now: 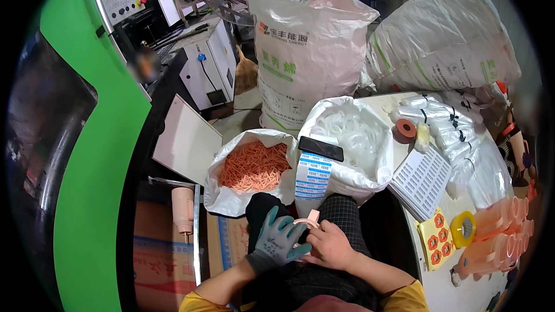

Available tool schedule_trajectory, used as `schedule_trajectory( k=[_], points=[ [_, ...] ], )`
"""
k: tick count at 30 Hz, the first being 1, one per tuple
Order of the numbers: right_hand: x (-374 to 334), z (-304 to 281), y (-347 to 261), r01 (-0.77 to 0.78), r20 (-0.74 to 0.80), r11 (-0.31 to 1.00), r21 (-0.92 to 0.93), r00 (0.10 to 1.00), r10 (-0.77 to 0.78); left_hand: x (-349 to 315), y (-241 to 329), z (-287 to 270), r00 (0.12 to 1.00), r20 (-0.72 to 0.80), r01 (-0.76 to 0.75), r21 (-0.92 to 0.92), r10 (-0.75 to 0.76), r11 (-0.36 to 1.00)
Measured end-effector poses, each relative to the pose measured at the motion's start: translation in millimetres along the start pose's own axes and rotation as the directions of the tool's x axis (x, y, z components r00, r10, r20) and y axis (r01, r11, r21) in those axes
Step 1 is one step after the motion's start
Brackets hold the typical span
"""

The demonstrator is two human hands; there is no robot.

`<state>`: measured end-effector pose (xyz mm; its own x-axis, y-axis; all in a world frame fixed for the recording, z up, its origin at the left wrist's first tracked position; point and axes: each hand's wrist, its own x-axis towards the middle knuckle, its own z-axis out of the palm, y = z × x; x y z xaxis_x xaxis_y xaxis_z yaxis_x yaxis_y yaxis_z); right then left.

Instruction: The person applies adhesive labels to the side and bottom of plastic jugs, then stacks them onto the work surface.

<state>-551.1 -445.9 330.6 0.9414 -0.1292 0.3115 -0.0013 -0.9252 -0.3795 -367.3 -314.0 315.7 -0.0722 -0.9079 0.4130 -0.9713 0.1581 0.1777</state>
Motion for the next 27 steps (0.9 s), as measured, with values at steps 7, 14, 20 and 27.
schedule_trajectory(
  k=[7, 14, 20, 27],
  points=[
    [-7, 13, -1, 0.054, -0.097, 0.996, -0.077, 0.993, -0.061, 28, 25, -27, 0.948, 0.279, 0.089, 0.218, -0.150, 0.972],
    [-17, 14, -4, 0.013, -0.105, 0.999, -0.038, 0.994, -0.017, 42, 1, 1, 0.945, 0.319, -0.009, 0.260, -0.077, 0.965],
    [-20, 11, 2, -0.081, -0.140, 0.997, 0.013, 0.987, 0.082, 55, 1, -19, 0.993, 0.120, 0.024, -0.069, -0.016, 0.997],
    [-154, 11, -28, -0.539, -0.174, 0.697, 0.473, 0.718, 0.674, -10, 55, 47, 0.973, -0.104, 0.115, -0.563, -0.209, 0.819]
  ],
)
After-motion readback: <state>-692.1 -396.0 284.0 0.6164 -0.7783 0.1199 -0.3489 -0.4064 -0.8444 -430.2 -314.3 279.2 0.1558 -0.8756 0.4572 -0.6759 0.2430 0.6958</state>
